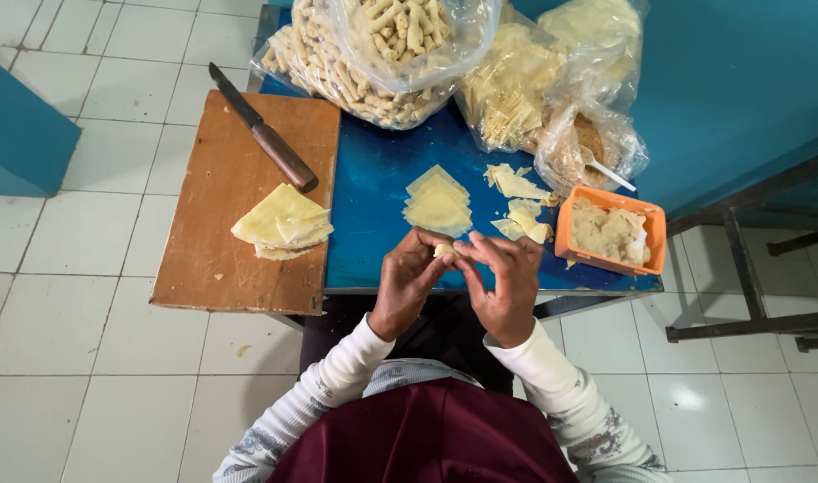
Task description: The person sits at a blue table folding thin square pastry sheets around a scoop of filling taken from an orange container, pressing the folded pieces closed and stacking the finished folded snacks on the table beside a growing pile.
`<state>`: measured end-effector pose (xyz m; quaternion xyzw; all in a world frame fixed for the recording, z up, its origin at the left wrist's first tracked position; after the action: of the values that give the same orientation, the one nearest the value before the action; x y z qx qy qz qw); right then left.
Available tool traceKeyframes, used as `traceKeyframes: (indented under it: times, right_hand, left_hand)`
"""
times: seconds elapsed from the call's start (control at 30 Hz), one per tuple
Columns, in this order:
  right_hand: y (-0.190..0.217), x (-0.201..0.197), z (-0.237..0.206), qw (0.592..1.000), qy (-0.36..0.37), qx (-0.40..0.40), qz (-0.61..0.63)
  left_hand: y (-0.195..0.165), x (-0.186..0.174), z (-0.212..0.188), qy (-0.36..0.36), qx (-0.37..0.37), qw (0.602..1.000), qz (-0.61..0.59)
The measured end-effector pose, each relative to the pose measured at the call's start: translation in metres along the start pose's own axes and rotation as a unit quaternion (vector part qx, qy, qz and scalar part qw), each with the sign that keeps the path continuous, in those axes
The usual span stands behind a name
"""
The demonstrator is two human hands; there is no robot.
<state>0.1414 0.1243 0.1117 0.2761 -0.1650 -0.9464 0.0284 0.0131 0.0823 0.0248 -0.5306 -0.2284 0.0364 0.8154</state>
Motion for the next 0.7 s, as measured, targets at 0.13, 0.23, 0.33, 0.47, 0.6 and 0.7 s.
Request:
traceKeyframes:
  times: [0.13, 0.23, 0.33, 0.47, 0.6, 0.7]
  right_hand:
    - [-0.009, 0.010, 0.010, 0.997, 0.022, 0.042, 0.062]
    - [-0.033, 0.020, 0.034, 0.963, 0.016, 0.158, 0.217]
    - [-0.070, 0.026, 0.106, 0.952, -0.063, 0.123, 0.273]
    - [-0.107, 0.050, 0.213, 0.966, -0.037, 0.067, 0.248]
    - [-0.128, 0.054, 0.215, 0.963, 0.057, 0.191, 0.179]
    - [-0.103, 0.044, 0.151, 0.931, 0.096, 0.059, 0.347]
  left_hand:
    - [-0.001, -0.009, 0.000, -0.026, -0.022, 0.999, -0.016]
    - [-0.011, -0.020, 0.001, -0.058, -0.027, 0.998, 0.022]
    - [-0.020, -0.030, 0.001, -0.102, -0.034, 0.985, 0.136]
    - [-0.027, -0.037, 0.005, -0.161, -0.016, 0.938, 0.307]
    - [-0.032, -0.047, 0.010, -0.181, -0.002, 0.865, 0.467]
    - [-0.039, -0.044, 0.018, -0.160, 0.091, 0.809, 0.558]
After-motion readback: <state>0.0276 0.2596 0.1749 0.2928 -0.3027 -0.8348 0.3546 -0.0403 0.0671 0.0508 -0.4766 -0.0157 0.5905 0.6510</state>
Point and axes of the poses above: each hand's wrist, its own z-axis towards the middle knuckle, its own x-axis out of the palm, y = z × x, the point moved 6 cm from there along z, towards the middle knuckle, and after that the axes turned 10 degrees about z, right-handed, at the moved point
